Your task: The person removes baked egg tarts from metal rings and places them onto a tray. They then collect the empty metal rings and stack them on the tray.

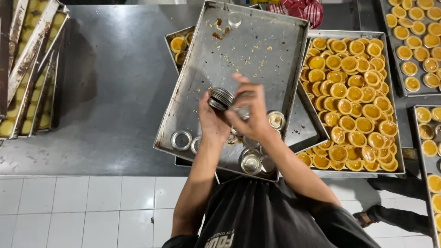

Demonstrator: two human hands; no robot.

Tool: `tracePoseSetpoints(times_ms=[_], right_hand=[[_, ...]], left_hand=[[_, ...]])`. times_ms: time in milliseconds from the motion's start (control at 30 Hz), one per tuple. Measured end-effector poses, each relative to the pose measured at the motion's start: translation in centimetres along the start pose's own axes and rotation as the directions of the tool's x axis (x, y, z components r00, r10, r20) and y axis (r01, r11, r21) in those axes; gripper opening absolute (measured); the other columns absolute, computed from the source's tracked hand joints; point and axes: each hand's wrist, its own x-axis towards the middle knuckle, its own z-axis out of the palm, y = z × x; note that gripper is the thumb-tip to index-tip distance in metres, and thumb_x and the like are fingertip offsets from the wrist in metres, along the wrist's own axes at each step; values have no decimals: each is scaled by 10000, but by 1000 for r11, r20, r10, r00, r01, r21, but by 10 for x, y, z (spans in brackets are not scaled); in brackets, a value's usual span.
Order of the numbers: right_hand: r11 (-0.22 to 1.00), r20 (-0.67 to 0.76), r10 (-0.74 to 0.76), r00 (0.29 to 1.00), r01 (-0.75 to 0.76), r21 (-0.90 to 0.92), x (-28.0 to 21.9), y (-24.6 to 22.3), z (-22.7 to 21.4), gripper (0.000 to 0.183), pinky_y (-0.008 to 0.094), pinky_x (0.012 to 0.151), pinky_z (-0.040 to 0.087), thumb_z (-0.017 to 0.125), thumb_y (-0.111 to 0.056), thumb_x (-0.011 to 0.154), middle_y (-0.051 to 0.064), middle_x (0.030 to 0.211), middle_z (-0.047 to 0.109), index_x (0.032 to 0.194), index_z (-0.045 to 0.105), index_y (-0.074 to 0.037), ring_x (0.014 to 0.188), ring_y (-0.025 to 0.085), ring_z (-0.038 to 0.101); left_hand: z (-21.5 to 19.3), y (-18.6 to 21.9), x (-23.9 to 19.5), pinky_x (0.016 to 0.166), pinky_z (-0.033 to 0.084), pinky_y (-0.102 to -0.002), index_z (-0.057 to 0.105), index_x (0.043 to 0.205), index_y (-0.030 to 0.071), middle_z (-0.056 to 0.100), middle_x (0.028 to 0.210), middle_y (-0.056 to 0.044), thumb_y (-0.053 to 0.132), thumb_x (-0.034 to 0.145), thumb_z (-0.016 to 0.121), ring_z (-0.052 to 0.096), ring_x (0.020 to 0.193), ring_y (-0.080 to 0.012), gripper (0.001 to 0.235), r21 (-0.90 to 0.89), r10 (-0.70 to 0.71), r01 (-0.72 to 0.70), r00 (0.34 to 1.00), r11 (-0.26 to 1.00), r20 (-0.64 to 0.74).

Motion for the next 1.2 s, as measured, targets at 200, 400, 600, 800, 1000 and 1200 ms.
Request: tracePoseSetpoints(times_ms=[200, 400, 600, 800, 1000, 1200], right_hand=[[986, 124, 160, 979, -152, -75, 2, -4, -8, 187, 700, 1071, 419, 682, -104, 969, 113, 1050, 449, 1058, 529, -44, 1251, 550, 517], [964, 12, 258, 966, -258, 71, 1, -6, -14, 225, 650, 987, 488, 678, -107, 968, 177, 1011, 478, 1080, 523, 11, 1114, 488, 624], [926, 92, 337, 937, -313, -209, -3, -27, -19, 213, 463, 845, 484, 710, -127, 940, 132, 987, 573, 1122, 633, -48, 938, 315, 574], [847, 239, 424, 874, -288, -446, -8, -38, -18, 290, 434, 669, 553, 724, -272, 928, 103, 1047, 523, 1217, 712, -298, 686, 322, 636], [845, 209, 343, 916, -204, -495, -21, -21, -18, 177, 480, 762, 517, 691, -306, 960, 163, 1064, 473, 1126, 744, -274, 868, 436, 620], [877, 199, 302, 932, -190, -441, -28, -13, -20, 154, 460, 772, 514, 701, -331, 967, 143, 1078, 483, 1091, 740, -249, 892, 402, 612]], left_hand=[[-3, 23, 13, 642, 541, -466, 622, 1162, 109, 706, 1138, -172, 508, 966, 619, 672, 918, -387, 445, -15, 40, -40, 999, 999, 11], [14, 6, -17, 1018, 580, -512, 514, 1194, 210, 519, 1282, -176, 246, 884, 811, 634, 1042, -392, 431, 51, 113, -110, 991, 993, -66], [35, 11, -43, 1095, 497, -482, 266, 1580, 275, 26, 1664, -310, 417, 1060, 523, 471, 1321, -459, 597, 237, 132, -142, 990, 961, 55], [20, 3, -33, 1037, 532, -413, 342, 1394, 276, 536, 1280, -256, 547, 1033, 445, 644, 1107, -322, 463, 244, 85, -95, 995, 965, 52], [35, -1, -42, 1085, 495, -382, 334, 1380, 260, 477, 1347, -209, 533, 1031, 458, 594, 1160, -293, 460, 225, 143, -153, 988, 962, 61], [38, 0, -49, 1082, 496, -387, 309, 1425, 246, 515, 1306, -193, 549, 1024, 448, 591, 1143, -282, 521, 244, 153, -175, 983, 954, 105]])
